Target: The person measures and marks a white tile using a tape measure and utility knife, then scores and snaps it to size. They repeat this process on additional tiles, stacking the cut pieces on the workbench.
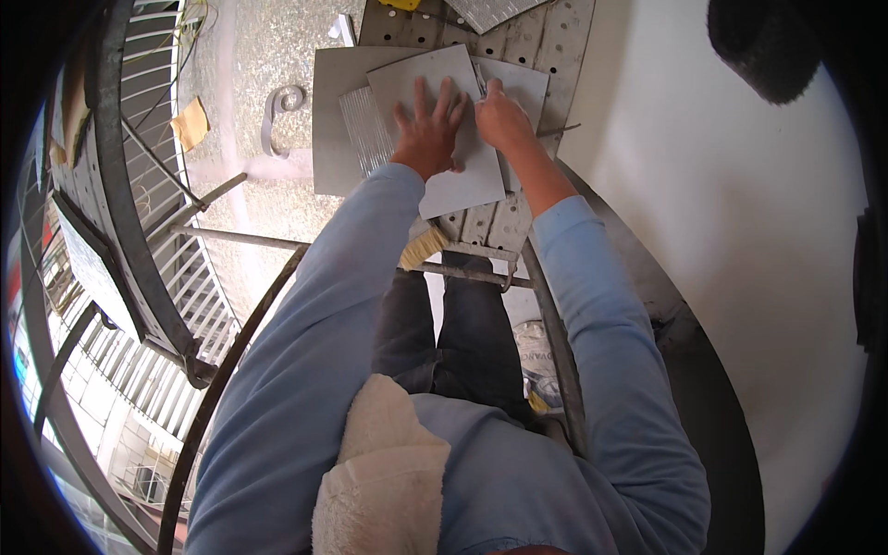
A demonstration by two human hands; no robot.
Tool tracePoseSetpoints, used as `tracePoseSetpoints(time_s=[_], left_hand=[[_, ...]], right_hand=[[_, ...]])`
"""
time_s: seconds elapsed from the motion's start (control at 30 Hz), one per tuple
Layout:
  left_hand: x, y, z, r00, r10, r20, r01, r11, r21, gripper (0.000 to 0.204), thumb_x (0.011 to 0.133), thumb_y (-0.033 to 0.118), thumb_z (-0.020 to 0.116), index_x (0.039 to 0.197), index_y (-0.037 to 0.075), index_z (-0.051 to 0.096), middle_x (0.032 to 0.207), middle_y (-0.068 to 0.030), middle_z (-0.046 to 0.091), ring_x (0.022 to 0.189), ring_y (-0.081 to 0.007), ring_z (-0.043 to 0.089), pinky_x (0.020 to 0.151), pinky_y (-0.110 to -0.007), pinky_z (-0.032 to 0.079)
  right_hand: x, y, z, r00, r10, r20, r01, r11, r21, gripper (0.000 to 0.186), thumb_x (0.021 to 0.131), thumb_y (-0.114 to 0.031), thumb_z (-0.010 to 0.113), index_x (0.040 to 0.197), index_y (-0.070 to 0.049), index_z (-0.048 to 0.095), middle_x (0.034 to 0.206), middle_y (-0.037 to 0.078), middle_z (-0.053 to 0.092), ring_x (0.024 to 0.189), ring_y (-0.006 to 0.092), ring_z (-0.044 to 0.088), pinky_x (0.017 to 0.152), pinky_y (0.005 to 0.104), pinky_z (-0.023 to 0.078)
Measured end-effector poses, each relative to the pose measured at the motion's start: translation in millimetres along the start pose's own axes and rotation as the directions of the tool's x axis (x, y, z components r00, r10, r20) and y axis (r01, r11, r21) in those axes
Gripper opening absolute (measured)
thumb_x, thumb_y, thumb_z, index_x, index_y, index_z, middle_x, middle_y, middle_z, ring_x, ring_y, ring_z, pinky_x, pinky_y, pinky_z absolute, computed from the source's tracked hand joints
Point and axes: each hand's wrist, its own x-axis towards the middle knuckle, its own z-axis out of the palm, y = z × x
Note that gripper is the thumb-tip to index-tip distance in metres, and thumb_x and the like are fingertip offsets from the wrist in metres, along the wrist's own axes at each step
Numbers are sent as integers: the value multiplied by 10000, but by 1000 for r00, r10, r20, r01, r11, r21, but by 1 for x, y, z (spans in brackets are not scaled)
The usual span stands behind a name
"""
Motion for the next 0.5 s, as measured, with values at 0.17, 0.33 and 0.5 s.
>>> tracePoseSetpoints(time_s=[0.17,0.33,0.5], left_hand=[[1,-1,-5,999,1,41,0,1000,-14,1274,636,587,917,1646,239,222,1710,-93,110,1536,-543,82,1050,-791,348],[2,1,-10,995,-12,94,14,1000,-14,1314,645,575,921,1660,233,160,1738,-105,43,1550,-546,54,1083,-788,316],[2,2,-11,995,-21,97,22,1000,-5,1313,653,580,918,1663,235,153,1739,-101,39,1551,-544,52,1089,-782,315]], right_hand=[[-12,2,4,999,38,16,-39,999,13,397,1026,-266,541,1305,-19,405,1174,314,676,1148,492,637,986,563,506],[-21,9,14,997,78,-3,-78,996,36,394,1023,-283,544,1334,-80,413,1203,311,668,1149,500,635,992,571,498],[-36,24,27,998,44,-48,-43,999,22,396,1022,-264,531,1341,-55,422,1135,305,686,1108,501,643,957,585,497]])
